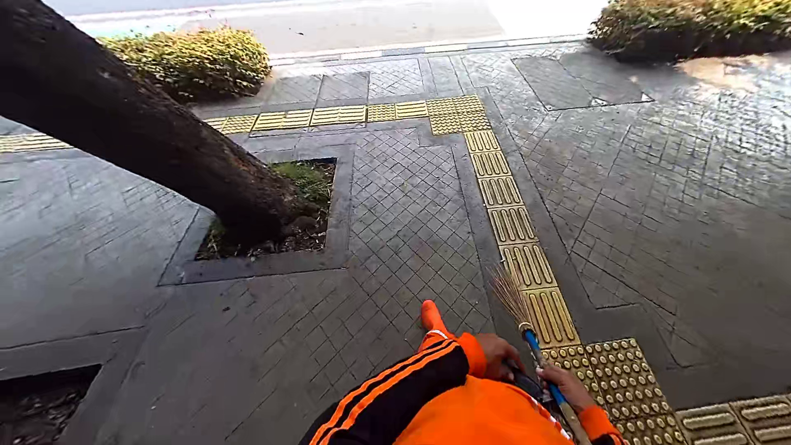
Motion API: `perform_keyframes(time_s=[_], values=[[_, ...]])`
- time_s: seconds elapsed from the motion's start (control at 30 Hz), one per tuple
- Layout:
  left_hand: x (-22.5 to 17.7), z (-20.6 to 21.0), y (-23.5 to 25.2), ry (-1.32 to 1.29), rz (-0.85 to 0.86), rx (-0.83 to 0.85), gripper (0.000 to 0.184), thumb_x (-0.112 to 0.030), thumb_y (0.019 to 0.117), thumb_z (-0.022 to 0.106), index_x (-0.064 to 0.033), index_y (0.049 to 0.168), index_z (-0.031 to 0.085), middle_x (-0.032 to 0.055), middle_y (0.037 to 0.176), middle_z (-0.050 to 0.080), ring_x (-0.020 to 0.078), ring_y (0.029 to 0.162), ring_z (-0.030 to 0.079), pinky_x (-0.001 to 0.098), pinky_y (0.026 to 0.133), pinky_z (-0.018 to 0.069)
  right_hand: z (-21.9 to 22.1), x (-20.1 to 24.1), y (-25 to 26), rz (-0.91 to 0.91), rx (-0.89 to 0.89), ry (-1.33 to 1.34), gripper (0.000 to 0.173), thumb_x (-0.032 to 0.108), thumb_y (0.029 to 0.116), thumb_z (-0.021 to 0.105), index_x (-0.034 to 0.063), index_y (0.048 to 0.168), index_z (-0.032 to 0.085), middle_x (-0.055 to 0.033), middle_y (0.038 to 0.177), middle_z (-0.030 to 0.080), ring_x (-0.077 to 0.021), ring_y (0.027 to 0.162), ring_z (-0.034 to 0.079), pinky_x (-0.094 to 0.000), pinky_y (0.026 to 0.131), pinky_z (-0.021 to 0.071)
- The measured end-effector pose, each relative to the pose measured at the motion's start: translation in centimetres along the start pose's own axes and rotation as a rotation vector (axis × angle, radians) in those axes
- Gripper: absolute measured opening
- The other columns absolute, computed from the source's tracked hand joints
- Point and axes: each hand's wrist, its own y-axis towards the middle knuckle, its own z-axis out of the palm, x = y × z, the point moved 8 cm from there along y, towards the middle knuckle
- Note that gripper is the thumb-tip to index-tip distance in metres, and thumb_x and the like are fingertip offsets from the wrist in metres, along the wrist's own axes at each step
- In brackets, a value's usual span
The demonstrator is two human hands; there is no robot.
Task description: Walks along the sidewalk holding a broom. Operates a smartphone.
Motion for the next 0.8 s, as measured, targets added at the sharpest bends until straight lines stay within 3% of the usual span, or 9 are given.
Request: perform_keyframes(time_s=[0.2,0.3,0.37,0.43,0.53,0.63,0.73,0.8], values=[[7.2,-12.8,-2.4,0.085,-0.131,-0.125,0.031,-0.023,0.0996,0.065,-0.0033,0.123,0.071,0.0225,0.117,0.071,0.0403,0.115,0.065,0.0628,0.101,0.0484,7.0,12.4,5.3,-0.094,0.059,-0.121,0.015,0.005,0.1034,0.053,-0.003,0.114,0.06,-0.006,0.073,0.061,-0.0113,0.058,0.058,-0.028,0.054,0.0516],[10.8,-17.3,-6.4,0.044,-0.232,-0.23,0.04,-0.036,0.1021,0.061,-0.0006,0.116,0.07,0.023,0.11,0.071,0.0406,0.109,0.067,0.0641,0.096,0.0496,11.8,18.2,7.8,-0.136,0.134,-0.253,0.019,0.003,0.1024,0.054,-0.0038,0.119,0.06,-0.0065,0.073,0.061,-0.0119,0.057,0.058,-0.0289,0.054,0.0516],[12.8,-19.4,-9.8,-0.035,-0.279,-0.348,0.037,-0.032,0.1052,0.054,-0.0005,0.115,0.071,0.0229,0.112,0.07,0.0394,0.112,0.066,0.0622,0.099,0.0483,15.2,21.8,9.7,-0.142,0.193,-0.333,0.022,0.005,0.102,0.057,-0.004,0.122,0.06,-0.0075,0.072,0.059,-0.0146,0.055,0.057,-0.0322,0.053,0.0525],[14.8,-20.8,-13.3,-0.137,-0.352,-0.462,0.033,-0.02,0.1047,0.049,0.0002,0.116,0.073,0.0249,0.122,0.066,0.04,0.122,0.06,0.0582,0.106,0.0443,18.8,25.3,11.2,-0.138,0.26,-0.414,0.021,0.006,0.1027,0.056,-0.0023,0.121,0.058,-0.0062,0.069,0.056,-0.0157,0.053,0.056,-0.0342,0.053,0.0538],[18.4,-20.8,-17.7,-0.283,-0.481,-0.535,0.032,-0.008,0.102,0.046,0.0008,0.116,0.074,0.0264,0.128,0.063,0.0401,0.126,0.057,0.0554,0.11,0.0422,24.4,29.4,13.3,-0.12,0.366,-0.515,0.026,0.006,0.1026,0.055,-0.0008,0.128,0.056,-0.0073,0.071,0.057,-0.0179,0.056,0.058,-0.0379,0.056,0.0551],[21.2,-20.0,-21.2,-0.362,-0.569,-0.546,0.04,0.0,0.1,0.043,-0.0073,0.126,0.073,0.0216,0.131,0.066,0.0369,0.128,0.059,0.056,0.111,0.0431,30.4,32.9,15.3,-0.113,0.476,-0.608,0.029,0.007,0.103,0.055,0.0003,0.131,0.055,-0.0072,0.072,0.057,-0.0181,0.057,0.059,-0.0392,0.058,0.0566],[22.1,-20.8,-23.4,-0.425,-0.632,-0.626,0.044,-0.002,0.1026,0.041,-0.0129,0.135,0.068,0.02,0.133,0.065,0.0352,0.129,0.059,0.0547,0.112,0.0428,35.9,35.7,16.6,-0.091,0.569,-0.694,0.031,0.007,0.1027,0.055,0.0004,0.133,0.054,-0.0063,0.072,0.056,-0.0173,0.057,0.058,-0.0384,0.058,0.0558],[23.0,-22.3,-24.3,-0.466,-0.671,-0.695,0.038,-0.015,0.106,0.046,-0.0117,0.139,0.064,0.0196,0.135,0.064,0.0342,0.13,0.058,0.0535,0.113,0.0422,39.4,37.2,17.8,-0.082,0.628,-0.749,0.03,0.005,0.1014,0.055,-0.0001,0.131,0.055,-0.006,0.071,0.056,-0.0171,0.056,0.058,-0.038,0.057,0.0567]])
